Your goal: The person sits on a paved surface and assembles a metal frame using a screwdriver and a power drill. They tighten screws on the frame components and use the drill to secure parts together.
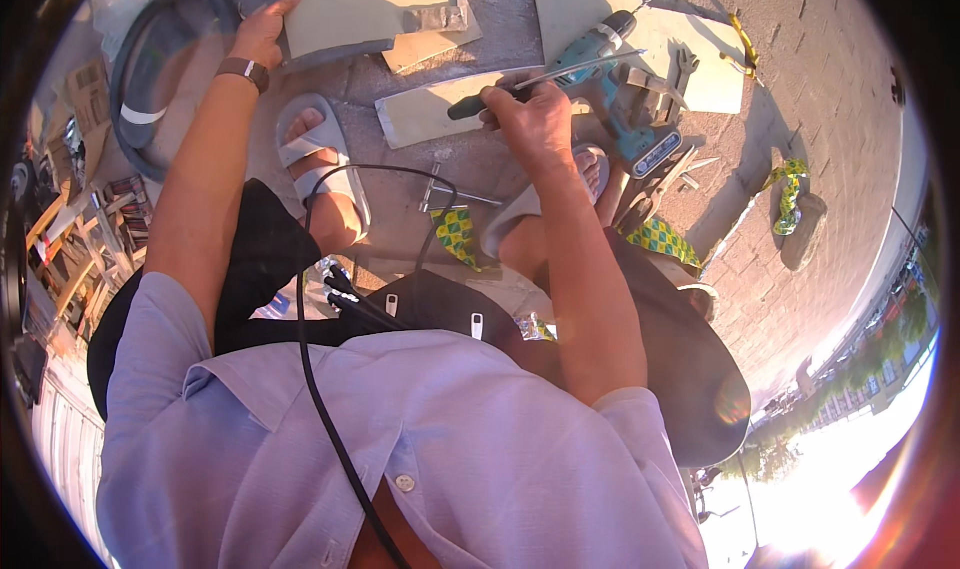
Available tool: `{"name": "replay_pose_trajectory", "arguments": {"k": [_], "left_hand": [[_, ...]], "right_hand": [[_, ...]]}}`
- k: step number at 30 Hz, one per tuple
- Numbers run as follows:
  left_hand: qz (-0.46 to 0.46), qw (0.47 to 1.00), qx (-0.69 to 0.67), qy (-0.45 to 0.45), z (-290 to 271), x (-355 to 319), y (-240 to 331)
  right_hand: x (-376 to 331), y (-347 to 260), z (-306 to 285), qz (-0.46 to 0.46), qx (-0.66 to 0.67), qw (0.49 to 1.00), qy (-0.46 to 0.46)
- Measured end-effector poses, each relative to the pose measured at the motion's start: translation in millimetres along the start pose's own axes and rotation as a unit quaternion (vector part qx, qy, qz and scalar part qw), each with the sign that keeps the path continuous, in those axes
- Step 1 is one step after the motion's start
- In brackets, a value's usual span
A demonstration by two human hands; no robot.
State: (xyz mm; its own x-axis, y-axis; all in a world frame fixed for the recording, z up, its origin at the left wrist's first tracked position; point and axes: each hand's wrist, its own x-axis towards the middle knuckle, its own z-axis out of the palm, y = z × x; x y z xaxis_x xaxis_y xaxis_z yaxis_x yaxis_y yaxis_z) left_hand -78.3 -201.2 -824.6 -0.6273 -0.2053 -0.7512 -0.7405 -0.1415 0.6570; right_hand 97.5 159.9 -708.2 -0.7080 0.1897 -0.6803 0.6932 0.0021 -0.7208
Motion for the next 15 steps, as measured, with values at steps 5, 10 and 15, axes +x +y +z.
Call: {"name": "replay_pose_trajectory", "arguments": {"k": [5,10,15], "left_hand": [[0.055,0.988,0.133,0.062,-37,8,0],[0.451,0.703,0.518,0.181,31,-42,18],[0.494,0.664,0.558,-0.055,105,-68,13]], "right_hand": [[30,-19,13,-0.164,-0.02,0.983,0.079],[54,-20,30,-0.262,-0.138,0.944,0.142],[58,-22,47,-0.363,-0.208,0.898,0.137]]}}
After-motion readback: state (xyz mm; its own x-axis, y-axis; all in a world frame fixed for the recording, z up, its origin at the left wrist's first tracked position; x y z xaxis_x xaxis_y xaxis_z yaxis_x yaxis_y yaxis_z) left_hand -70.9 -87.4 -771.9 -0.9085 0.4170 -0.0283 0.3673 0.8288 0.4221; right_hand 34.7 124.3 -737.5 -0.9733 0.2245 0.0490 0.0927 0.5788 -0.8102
